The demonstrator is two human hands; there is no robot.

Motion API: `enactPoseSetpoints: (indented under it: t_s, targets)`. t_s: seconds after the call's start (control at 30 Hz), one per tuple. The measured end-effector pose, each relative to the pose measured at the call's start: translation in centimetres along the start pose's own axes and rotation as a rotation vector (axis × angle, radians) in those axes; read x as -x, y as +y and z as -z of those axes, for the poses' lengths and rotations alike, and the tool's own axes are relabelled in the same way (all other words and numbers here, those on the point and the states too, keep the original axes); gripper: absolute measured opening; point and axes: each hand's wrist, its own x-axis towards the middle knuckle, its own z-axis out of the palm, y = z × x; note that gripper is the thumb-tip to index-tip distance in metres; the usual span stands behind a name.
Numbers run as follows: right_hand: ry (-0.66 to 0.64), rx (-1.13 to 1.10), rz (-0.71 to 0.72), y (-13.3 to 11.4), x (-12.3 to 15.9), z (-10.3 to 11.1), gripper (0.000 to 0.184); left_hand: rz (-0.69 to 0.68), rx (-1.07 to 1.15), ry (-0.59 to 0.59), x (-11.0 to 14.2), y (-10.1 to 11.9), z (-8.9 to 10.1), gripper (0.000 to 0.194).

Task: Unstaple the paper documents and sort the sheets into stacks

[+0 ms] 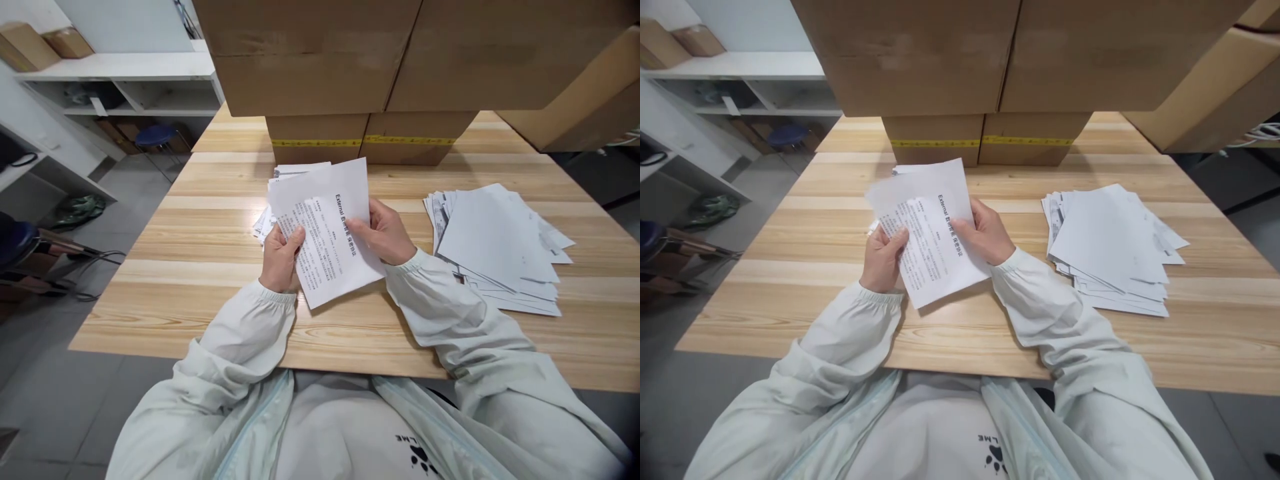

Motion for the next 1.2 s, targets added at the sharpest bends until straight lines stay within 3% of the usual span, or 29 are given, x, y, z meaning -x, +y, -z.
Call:
enactPoseSetpoints:
  t_s: [0.1, 0.17, 0.4, 0.57, 0.7, 0.8, 0.9, 0.97, 1.07, 1.2]
  targets:
    - [0.050, -0.004, 0.026, -0.9, -0.1, 0.3, 0.085, 0.060, 0.062, 0.015, 0.2, -0.6, 0.2, 0.043]
    - [0.084, 0.027, 0.055, -1.6, -0.2, 0.9, 0.093, 0.088, 0.087, 0.010, 0.2, -0.7, 0.3, 0.043]
    - [0.170, 0.072, 0.052, -2.3, -0.8, 2.8, 0.057, 0.144, 0.075, -0.045, 0.2, -0.7, 0.5, 0.048]
    - [0.183, 0.060, 0.043, -2.5, -0.8, 3.0, 0.055, 0.138, 0.038, -0.094, 0.3, -0.9, 0.7, 0.046]
    - [0.196, 0.023, 0.074, -2.4, -0.8, 2.5, 0.053, 0.057, 0.023, -0.093, 0.2, -0.6, 0.5, 0.048]
    - [0.130, 0.033, 0.040, -2.5, -0.7, 2.3, 0.048, -0.036, -0.025, -0.061, 0.2, -0.4, 0.2, 0.050]
    - [-0.020, 0.021, -0.054, -2.7, -0.4, 2.3, 0.065, -0.082, -0.069, -0.025, 0.3, -0.2, 0.0, 0.050]
    - [-0.078, 0.057, -0.044, -2.7, -0.3, 2.3, 0.064, -0.086, -0.073, -0.010, 0.3, -0.1, -0.1, 0.050]
    - [0.013, 0.118, 0.036, -2.2, -0.5, 2.0, 0.048, 0.015, -0.005, -0.015, 0.1, 0.3, -0.2, 0.046]
    - [0.170, 0.044, 0.108, -1.0, -1.1, 2.0, 0.044, 0.325, 0.255, -0.136, -0.1, 1.4, -0.1, 0.057]
